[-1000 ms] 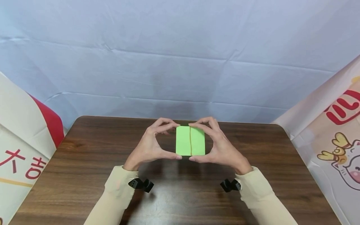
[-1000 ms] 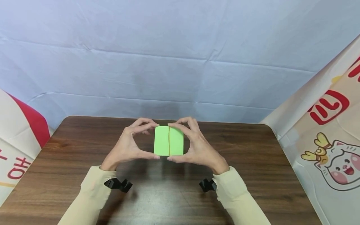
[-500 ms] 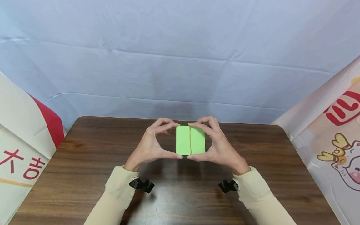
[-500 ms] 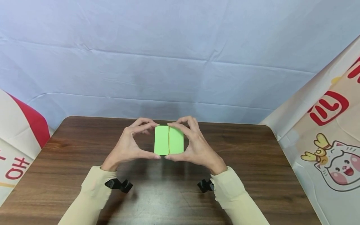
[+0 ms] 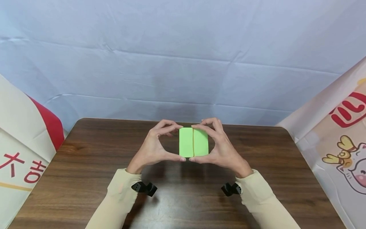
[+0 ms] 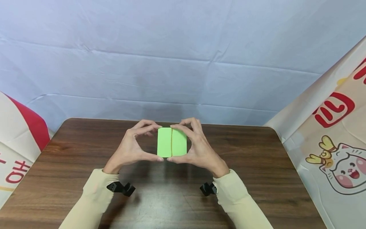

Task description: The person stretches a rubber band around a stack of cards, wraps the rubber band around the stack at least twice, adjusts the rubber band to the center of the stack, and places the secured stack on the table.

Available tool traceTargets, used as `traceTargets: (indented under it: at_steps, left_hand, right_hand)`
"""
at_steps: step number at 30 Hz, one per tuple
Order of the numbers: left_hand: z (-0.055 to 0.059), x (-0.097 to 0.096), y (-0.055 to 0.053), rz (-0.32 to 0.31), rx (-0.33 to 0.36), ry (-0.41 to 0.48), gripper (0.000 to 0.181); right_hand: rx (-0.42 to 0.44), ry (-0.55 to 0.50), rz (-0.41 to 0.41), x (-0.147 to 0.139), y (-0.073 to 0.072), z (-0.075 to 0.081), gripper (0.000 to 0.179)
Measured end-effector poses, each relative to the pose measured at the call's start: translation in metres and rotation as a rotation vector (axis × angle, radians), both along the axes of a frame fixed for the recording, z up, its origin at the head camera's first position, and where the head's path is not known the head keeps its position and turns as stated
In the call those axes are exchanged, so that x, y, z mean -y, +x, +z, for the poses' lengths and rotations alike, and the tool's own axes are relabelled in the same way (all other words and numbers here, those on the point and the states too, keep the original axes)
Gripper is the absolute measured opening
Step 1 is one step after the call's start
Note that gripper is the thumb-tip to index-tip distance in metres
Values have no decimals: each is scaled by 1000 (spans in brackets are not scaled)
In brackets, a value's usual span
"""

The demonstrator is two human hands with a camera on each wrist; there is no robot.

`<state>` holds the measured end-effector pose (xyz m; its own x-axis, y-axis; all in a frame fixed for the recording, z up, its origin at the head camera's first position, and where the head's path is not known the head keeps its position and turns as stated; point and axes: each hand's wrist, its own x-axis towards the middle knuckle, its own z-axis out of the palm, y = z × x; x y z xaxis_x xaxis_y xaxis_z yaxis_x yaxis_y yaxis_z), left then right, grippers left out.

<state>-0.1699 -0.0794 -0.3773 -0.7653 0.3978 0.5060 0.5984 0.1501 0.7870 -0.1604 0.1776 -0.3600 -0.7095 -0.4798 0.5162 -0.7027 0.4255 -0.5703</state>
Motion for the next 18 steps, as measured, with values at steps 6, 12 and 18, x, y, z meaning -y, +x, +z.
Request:
traceTargets:
  at_steps: [6, 12, 18]
  left_hand:
    - [0, 0, 0, 0, 6, -4, 85]
    - [0, 2, -1, -15, 28, -12, 85]
    - [-1, 2, 0, -12, 38, -24, 85]
  right_hand:
    - [5, 14, 3, 0, 0, -1, 92]
    - [19, 90, 40, -5, -1, 5, 92]
    - [46, 99, 56, -7, -1, 6, 91]
